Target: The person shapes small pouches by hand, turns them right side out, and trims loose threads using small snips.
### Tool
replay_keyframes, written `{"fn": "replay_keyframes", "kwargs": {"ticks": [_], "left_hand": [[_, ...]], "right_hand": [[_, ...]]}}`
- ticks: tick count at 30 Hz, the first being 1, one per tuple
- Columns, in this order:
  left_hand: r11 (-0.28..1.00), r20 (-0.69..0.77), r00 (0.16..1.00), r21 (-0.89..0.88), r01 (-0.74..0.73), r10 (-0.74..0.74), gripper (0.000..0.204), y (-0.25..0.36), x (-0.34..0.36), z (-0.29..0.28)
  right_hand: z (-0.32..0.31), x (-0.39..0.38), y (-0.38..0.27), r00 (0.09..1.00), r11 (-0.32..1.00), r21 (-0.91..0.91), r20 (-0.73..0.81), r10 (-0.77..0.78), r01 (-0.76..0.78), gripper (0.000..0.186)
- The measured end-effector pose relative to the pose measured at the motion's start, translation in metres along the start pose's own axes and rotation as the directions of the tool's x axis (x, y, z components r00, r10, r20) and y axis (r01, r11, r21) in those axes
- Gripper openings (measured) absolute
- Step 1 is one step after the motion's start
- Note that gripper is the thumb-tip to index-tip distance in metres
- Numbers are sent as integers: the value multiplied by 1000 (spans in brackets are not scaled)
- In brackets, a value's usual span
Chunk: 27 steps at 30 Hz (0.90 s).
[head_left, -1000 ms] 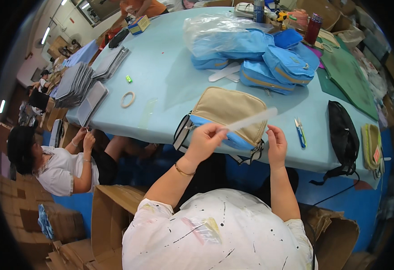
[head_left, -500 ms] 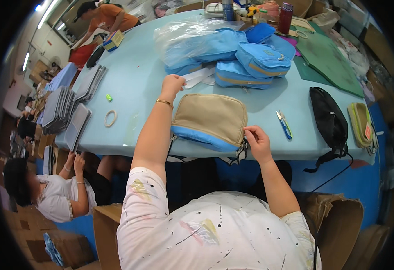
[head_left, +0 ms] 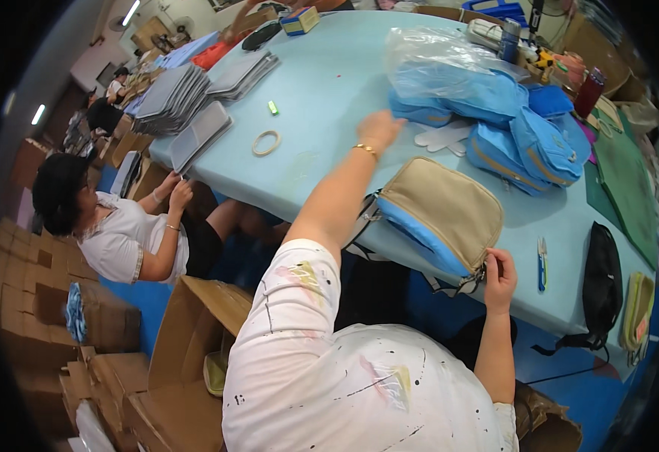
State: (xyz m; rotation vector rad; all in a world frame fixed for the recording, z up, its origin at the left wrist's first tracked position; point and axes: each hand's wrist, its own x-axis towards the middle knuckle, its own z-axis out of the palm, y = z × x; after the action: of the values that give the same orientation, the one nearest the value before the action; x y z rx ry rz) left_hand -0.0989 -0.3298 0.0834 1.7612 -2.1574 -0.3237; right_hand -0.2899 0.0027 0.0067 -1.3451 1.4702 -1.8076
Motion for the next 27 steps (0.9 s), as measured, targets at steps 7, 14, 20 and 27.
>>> {"fn": "replay_keyframes", "kwargs": {"ticks": [7,14,20,27], "left_hand": [[806,-334,853,313,502,-401,38,-279,-23,-34],[932,-296,954,330,152,-51,21,-263,-70,-49],[750,-481,810,-384,-538,334,21,-65,-202,-68],[480,-313,685,-526,-702,658,23,19,-291,-44]], "right_hand": [[9,4,-5,1000,1000,-7,-8,29,-29,7],[9,6,-6,995,994,64,37,91,-93,8],[9,-2,-16,982,977,129,-66,177,-167,12],[26,-32,-75,969,867,441,184,164,-230,27]]}}
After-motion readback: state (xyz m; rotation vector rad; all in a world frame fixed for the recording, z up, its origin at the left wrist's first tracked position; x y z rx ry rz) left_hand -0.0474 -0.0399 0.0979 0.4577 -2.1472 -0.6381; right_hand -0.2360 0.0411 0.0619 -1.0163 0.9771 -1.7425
